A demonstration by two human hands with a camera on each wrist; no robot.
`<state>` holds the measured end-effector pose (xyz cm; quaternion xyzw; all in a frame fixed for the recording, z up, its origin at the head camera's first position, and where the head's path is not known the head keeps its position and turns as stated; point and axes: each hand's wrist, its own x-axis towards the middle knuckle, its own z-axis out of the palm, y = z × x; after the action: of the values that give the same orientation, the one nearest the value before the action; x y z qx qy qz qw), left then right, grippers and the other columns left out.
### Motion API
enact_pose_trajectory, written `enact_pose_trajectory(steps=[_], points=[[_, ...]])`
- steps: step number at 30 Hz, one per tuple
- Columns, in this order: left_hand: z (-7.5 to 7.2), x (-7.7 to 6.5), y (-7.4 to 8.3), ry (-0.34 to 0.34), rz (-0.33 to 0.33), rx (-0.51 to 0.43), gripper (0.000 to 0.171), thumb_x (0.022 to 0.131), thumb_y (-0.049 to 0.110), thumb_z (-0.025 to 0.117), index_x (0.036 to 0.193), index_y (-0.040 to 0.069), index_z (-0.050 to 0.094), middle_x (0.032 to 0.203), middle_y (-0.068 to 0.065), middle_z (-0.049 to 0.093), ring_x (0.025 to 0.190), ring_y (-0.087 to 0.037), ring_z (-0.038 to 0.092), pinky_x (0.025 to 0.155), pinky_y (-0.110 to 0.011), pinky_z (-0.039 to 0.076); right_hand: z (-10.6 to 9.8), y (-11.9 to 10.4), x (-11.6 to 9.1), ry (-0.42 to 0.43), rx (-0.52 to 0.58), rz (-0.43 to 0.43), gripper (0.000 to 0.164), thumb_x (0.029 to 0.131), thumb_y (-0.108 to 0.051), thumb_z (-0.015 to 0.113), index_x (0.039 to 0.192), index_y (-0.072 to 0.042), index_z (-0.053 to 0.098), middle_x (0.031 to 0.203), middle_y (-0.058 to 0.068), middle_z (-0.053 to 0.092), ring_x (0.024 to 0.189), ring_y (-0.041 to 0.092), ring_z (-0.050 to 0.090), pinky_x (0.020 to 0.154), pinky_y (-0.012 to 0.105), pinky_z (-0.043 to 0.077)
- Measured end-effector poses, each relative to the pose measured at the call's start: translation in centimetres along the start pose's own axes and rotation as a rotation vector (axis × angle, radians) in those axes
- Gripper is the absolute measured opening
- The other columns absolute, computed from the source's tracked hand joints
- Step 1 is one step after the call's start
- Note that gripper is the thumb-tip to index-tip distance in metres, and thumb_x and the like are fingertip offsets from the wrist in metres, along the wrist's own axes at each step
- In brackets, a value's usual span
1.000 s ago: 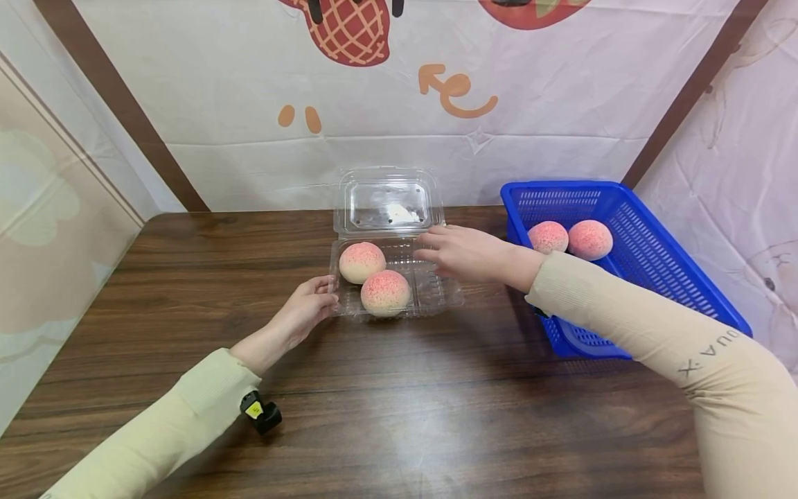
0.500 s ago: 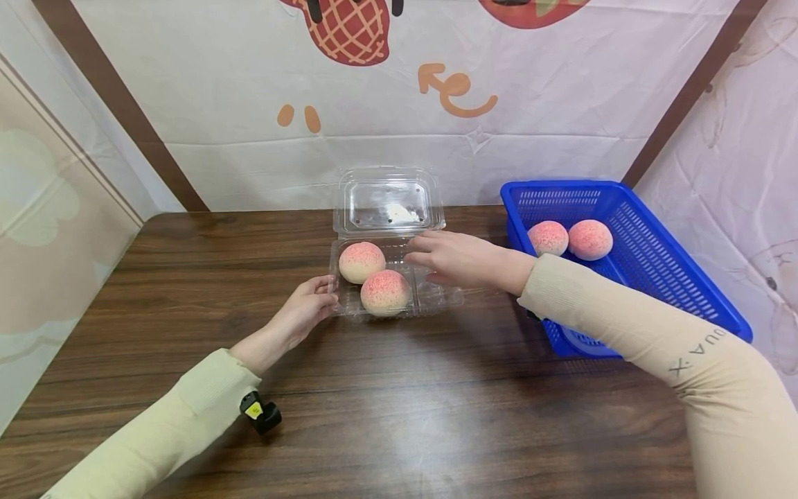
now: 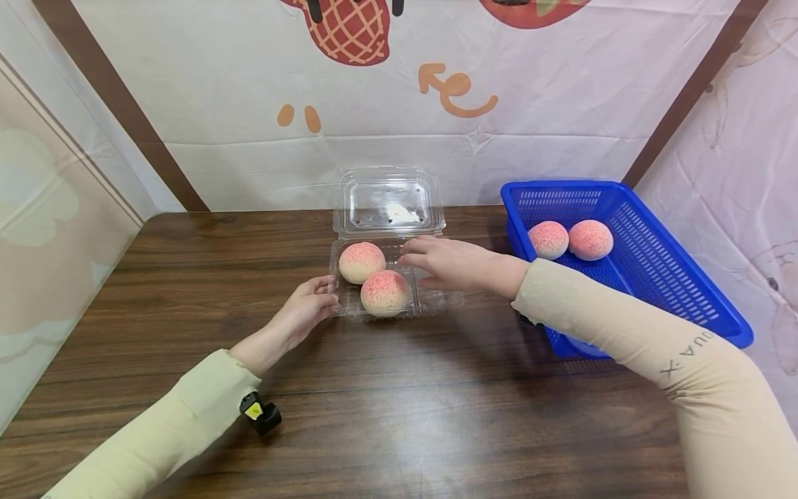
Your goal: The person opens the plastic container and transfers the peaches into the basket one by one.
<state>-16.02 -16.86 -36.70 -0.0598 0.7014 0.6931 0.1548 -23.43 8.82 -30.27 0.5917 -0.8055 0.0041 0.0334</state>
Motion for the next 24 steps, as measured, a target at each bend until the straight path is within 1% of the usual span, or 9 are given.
enact_pose_trajectory(steps=[4, 8, 12, 17, 20, 24], points=[[0.0, 0.0, 0.0, 0.003, -0.002, 0.001, 0.055, 0.089, -0.007, 0.035, 0.138, -0.014, 0.011, 0.125, -0.019, 0.031, 0.093, -0.010, 0.042, 0.072, -0.014, 0.042, 0.1, -0.2, 0.1, 0.004, 0.016, -0.005, 0.041, 0.083, -0.018, 0.066, 0.120, -0.005, 0.055, 0.120, 0.012, 0.052, 0.113, 0.026, 0.047, 0.094, 0.035, 0.041], [-0.1, 0.1, -0.1, -0.001, -0.004, 0.001, 0.055, 0.089, -0.007, 0.034, 0.138, -0.014, 0.010, 0.133, -0.023, 0.027, 0.102, -0.015, 0.040, 0.074, -0.014, 0.042, 0.2, -0.3, 0.2, 0.009, 0.027, -0.006, 0.041, 0.084, -0.019, 0.066, 0.120, -0.005, 0.055, 0.121, 0.012, 0.052, 0.114, 0.025, 0.047, 0.094, 0.035, 0.041], [-0.2, 0.1, -0.2, -0.007, -0.008, 0.004, 0.055, 0.089, -0.007, 0.033, 0.139, -0.013, 0.009, 0.139, -0.026, 0.020, 0.111, -0.022, 0.035, 0.075, -0.013, 0.042, 0.6, -0.4, 0.4, 0.017, 0.053, -0.002, 0.041, 0.083, -0.018, 0.066, 0.120, -0.005, 0.056, 0.121, 0.011, 0.051, 0.114, 0.023, 0.046, 0.093, 0.034, 0.043], [-0.2, 0.1, -0.2, -0.011, -0.010, 0.004, 0.056, 0.089, -0.007, 0.033, 0.139, -0.013, 0.008, 0.141, -0.027, 0.018, 0.114, -0.024, 0.033, 0.076, -0.013, 0.041, 1.2, -0.4, 0.7, 0.043, 0.077, -0.029, 0.039, 0.083, -0.018, 0.067, 0.118, -0.003, 0.056, 0.119, 0.013, 0.053, 0.112, 0.025, 0.048, 0.094, 0.033, 0.041], [-0.1, 0.1, -0.1, -0.010, -0.009, 0.004, 0.056, 0.089, -0.007, 0.033, 0.139, -0.014, 0.008, 0.141, -0.027, 0.018, 0.111, -0.022, 0.036, 0.076, -0.013, 0.042, 1.4, -0.3, 0.8, 0.054, 0.089, -0.041, 0.040, 0.082, -0.018, 0.067, 0.117, -0.001, 0.056, 0.119, 0.014, 0.053, 0.111, 0.026, 0.048, 0.095, 0.033, 0.040], [-0.1, 0.1, -0.1, -0.010, -0.004, 0.003, 0.055, 0.089, -0.007, 0.033, 0.138, -0.014, 0.009, 0.139, -0.027, 0.020, 0.101, -0.015, 0.040, 0.075, -0.014, 0.042, 1.7, -0.3, 1.0, 0.061, 0.101, -0.046, 0.042, 0.082, -0.019, 0.067, 0.118, 0.000, 0.054, 0.119, 0.015, 0.052, 0.113, 0.026, 0.047, 0.097, 0.033, 0.038]])
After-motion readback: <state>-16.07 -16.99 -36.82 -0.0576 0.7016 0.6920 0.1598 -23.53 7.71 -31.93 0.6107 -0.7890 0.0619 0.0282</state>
